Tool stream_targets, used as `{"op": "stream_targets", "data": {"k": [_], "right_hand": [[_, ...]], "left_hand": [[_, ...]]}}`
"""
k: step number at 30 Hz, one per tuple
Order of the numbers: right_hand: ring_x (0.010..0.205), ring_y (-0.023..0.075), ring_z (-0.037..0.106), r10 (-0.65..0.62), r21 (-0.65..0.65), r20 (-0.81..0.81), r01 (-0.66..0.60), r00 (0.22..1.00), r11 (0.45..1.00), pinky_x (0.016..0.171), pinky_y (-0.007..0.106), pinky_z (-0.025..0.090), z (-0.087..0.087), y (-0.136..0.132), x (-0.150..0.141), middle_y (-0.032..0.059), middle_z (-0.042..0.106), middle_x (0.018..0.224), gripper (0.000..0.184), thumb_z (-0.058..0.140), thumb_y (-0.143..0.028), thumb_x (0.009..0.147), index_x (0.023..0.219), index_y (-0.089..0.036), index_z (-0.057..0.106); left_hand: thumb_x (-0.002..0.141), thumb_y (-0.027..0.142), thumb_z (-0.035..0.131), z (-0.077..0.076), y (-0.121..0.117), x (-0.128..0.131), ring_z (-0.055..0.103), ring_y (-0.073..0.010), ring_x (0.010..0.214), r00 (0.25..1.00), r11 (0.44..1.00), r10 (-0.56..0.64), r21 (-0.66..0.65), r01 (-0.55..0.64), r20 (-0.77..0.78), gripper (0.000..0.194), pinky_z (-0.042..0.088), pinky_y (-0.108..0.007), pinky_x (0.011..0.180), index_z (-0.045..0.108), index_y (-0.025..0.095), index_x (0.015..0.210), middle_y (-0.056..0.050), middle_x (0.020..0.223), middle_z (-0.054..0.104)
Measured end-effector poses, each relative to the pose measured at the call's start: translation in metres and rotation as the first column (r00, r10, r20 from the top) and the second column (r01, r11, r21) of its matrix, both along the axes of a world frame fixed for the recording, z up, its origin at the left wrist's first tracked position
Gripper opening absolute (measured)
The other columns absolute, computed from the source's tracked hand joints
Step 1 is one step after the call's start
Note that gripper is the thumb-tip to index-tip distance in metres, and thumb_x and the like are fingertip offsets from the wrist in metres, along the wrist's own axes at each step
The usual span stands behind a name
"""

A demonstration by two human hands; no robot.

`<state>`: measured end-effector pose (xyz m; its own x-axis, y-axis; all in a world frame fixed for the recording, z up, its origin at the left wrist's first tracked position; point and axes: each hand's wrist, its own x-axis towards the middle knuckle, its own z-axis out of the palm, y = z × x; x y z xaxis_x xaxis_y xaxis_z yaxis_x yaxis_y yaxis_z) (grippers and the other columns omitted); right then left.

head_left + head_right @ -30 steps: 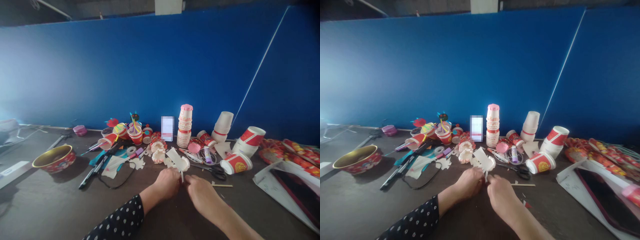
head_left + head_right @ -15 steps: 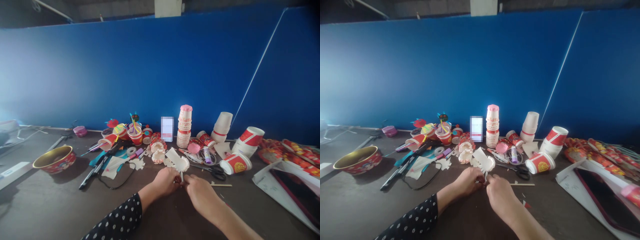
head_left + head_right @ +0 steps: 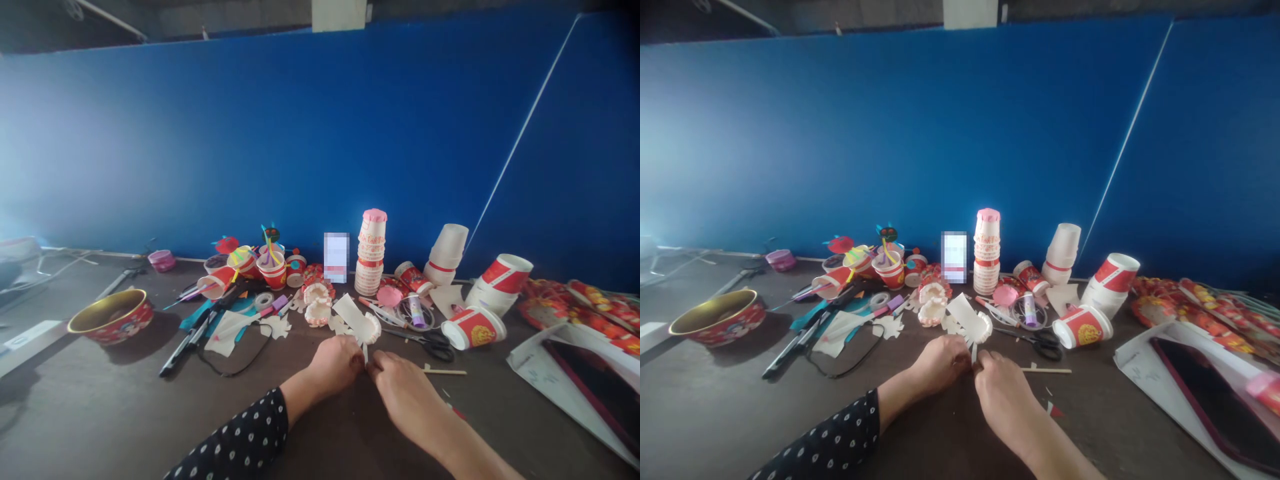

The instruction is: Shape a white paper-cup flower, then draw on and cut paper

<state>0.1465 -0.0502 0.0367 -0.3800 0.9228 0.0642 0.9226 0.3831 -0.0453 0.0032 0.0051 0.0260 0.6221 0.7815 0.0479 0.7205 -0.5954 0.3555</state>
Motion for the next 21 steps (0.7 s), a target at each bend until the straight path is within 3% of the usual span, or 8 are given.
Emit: {"op": "stream_targets", "data": {"k": [8, 16, 21], "right_hand": [[0.076, 0.017, 0.057, 0.046, 0.067, 0.076, -0.051, 0.996, 0.996, 0.068, 0.027, 0.038, -0.002, -0.002, -0.002, 0.0087, 0.063, 0.083, 0.028, 0.04, -0.002, 0.077, 0.086, -0.014, 0.063], [0.073, 0.017, 0.057, 0.048, 0.155, 0.069, -0.058, 0.996, 0.986, 0.064, 0.027, 0.037, -0.011, 0.0, -0.003, 0.0076, 0.063, 0.078, 0.025, 0.041, -0.004, 0.08, 0.08, -0.013, 0.064], [0.071, 0.0169, 0.057, 0.041, 0.185, 0.064, -0.052, 0.997, 0.981, 0.063, 0.027, 0.037, -0.012, 0.002, -0.003, 0.0071, 0.063, 0.076, 0.027, 0.038, -0.005, 0.082, 0.081, -0.014, 0.063]], "left_hand": [[0.073, 0.017, 0.045, -0.004, 0.0, 0.001, 0.057, -0.0169, 0.075, 1.0, 1.0, 0.021, 0.012, -0.021, 0.0, 0.022, 0.045, -0.025, 0.068, 0.067, 0.019, 0.073, -0.005, 0.077, 0.063], [0.074, 0.015, 0.042, 0.002, -0.002, 0.002, 0.058, -0.018, 0.076, 1.0, 1.0, 0.011, 0.006, -0.011, -0.027, 0.024, 0.046, -0.028, 0.071, 0.066, 0.016, 0.073, -0.008, 0.078, 0.063], [0.071, 0.011, 0.04, 0.006, -0.001, 0.0, 0.058, -0.0174, 0.077, 0.995, 0.997, 0.067, -0.031, -0.065, 0.073, 0.027, 0.045, -0.027, 0.072, 0.067, 0.015, 0.073, -0.008, 0.08, 0.064]]}}
